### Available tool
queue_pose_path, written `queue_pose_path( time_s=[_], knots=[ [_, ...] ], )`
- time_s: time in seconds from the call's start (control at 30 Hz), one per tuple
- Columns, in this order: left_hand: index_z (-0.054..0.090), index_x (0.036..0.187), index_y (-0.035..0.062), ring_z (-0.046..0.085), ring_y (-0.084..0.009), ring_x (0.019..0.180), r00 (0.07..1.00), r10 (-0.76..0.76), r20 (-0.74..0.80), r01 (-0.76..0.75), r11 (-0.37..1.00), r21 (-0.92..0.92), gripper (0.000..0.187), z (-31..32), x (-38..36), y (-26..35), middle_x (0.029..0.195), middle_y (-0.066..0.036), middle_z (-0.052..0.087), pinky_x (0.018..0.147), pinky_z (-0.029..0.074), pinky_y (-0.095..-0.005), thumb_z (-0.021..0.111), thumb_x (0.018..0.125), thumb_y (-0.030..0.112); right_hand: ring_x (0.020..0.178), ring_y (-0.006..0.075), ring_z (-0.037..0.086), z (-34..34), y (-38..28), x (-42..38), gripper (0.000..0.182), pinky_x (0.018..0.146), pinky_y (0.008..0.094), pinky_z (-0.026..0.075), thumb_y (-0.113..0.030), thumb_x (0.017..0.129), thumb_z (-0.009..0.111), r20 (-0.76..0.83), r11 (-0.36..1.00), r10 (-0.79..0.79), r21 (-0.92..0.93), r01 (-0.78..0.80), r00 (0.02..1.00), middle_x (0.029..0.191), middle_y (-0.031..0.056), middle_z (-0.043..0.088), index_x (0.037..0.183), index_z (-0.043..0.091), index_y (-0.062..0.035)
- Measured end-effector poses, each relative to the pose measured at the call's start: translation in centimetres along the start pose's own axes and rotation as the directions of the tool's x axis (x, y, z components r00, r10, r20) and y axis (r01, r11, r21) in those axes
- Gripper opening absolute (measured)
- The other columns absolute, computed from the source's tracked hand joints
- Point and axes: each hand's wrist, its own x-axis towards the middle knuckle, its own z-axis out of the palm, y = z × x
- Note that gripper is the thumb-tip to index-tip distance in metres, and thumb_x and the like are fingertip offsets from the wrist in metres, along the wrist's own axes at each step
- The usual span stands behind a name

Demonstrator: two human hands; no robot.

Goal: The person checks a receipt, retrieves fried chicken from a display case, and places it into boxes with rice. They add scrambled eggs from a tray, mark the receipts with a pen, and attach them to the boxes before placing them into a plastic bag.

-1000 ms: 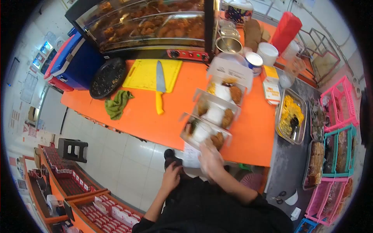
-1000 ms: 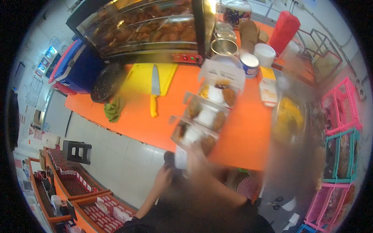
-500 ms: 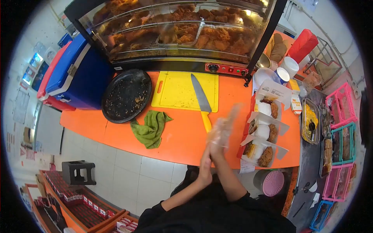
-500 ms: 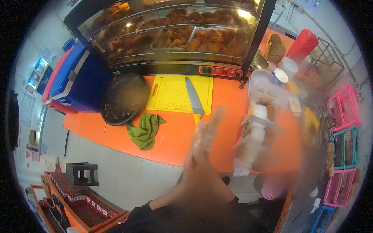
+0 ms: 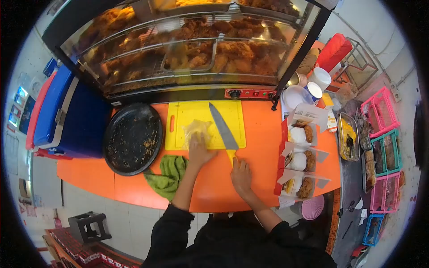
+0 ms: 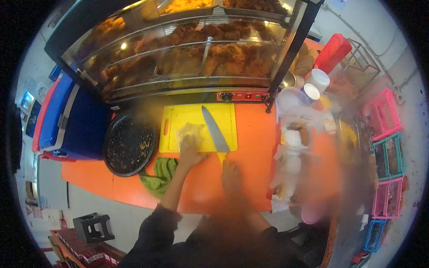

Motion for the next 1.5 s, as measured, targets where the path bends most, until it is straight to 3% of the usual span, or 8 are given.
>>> queue_pose_path(
  time_s=[0.33,0.47,0.67,0.73,0.8,0.97,1.3,1.5],
  knots=[
    [0.033,0.132,0.0007,0.028,-0.0373,0.127,0.980,0.197,-0.042,-0.200,0.939,-0.280,0.059,-0.4,-5.9,-2.1,0.135,-0.021,0.033,0.105,0.023,-0.0459,0.047,0.075,0.002,0.091,0.0328,0.052,0.8,-1.3,-0.9,0.051,0.076,0.0423,0.044,-0.015,0.073,0.055,0.291,0.946,-0.232,0.290,0.145,0.928,0.102,0.0196,0.050,0.120,0.044,0.0019],
    [0.047,0.111,-0.0039,0.044,-0.0350,0.109,0.876,-0.116,-0.467,-0.115,0.892,-0.438,0.036,1.0,-11.4,2.6,0.114,-0.022,0.046,0.094,0.033,-0.0410,0.044,0.075,-0.003,0.100,0.0334,0.050,1.2,-1.7,0.0,0.047,0.082,0.0423,0.042,-0.014,0.076,0.053,0.201,0.926,-0.212,0.353,0.131,0.956,0.109,0.0196,0.050,0.120,0.045,0.0003],
    [0.054,0.101,-0.0022,0.060,-0.0243,0.089,0.963,-0.103,0.248,0.254,0.651,-0.715,0.031,8.4,-19.5,13.7,0.088,-0.016,0.062,0.078,0.045,-0.0344,0.049,0.089,0.026,0.089,0.0300,0.058,-22.4,12.1,0.8,0.020,0.076,0.0363,0.048,-0.014,0.081,0.059,0.051,0.592,-0.261,0.797,0.118,0.964,0.101,0.0171,0.057,0.097,0.058,-0.0014],
    [0.046,0.113,-0.0024,0.057,-0.0228,0.099,0.887,-0.048,0.459,0.423,0.482,-0.767,0.037,8.0,-20.0,19.9,0.103,-0.018,0.058,0.086,0.043,-0.0335,0.052,0.089,0.026,0.072,0.0137,0.058,-23.9,21.7,1.4,0.007,0.064,0.0265,0.046,-0.007,0.081,0.055,0.179,0.329,0.232,0.911,-0.250,0.956,0.071,0.0046,0.057,0.079,0.056,0.0001],
    [0.041,0.118,-0.0026,0.055,-0.0232,0.102,0.876,-0.039,0.480,0.463,0.342,-0.818,0.040,11.3,-20.7,23.2,0.108,-0.019,0.056,0.089,0.042,-0.0335,0.053,0.089,0.023,0.063,0.0096,0.055,-24.5,31.6,5.9,0.014,0.053,0.0247,0.044,-0.010,0.085,0.050,0.083,0.665,0.342,0.682,-0.304,0.936,0.066,0.0045,0.054,0.074,0.051,-0.0011],
    [0.024,0.126,-0.0022,0.047,-0.0238,0.111,0.783,-0.202,0.588,0.570,-0.143,-0.809,0.060,11.7,-19.9,30.6,0.118,-0.018,0.046,0.095,0.038,-0.0352,0.063,0.082,0.012,0.062,0.0136,0.059,-9.0,42.0,8.7,0.028,0.052,0.0260,0.047,-0.027,0.084,0.053,0.641,0.588,0.257,0.490,-0.643,0.723,0.079,0.0092,0.059,0.096,0.055,-0.0013],
    [0.025,0.125,-0.0034,0.039,-0.0292,0.104,0.784,-0.490,0.382,0.549,0.258,-0.795,0.071,15.9,-19.7,34.1,0.112,-0.020,0.034,0.094,0.035,-0.0380,0.067,0.069,0.005,0.086,0.0395,0.057,-2.4,42.1,6.0,0.036,0.079,0.0413,0.044,-0.020,0.079,0.046,0.388,0.641,0.182,0.649,-0.408,0.903,0.087,0.0278,0.056,0.104,0.049,0.0055],
    [0.024,0.116,-0.0034,0.041,-0.0258,0.110,0.832,-0.519,0.196,0.361,0.238,-0.902,0.051,14.3,-19.8,36.7,0.116,-0.019,0.038,0.095,0.034,-0.0356,0.053,0.074,-0.003,0.093,0.0306,0.057,-1.9,39.8,3.7,0.055,0.089,0.0408,0.043,-0.015,0.077,0.047,0.501,-0.096,0.399,0.856,-0.508,0.768,0.108,0.0186,0.051,0.126,0.028,0.0020]
  ],
)
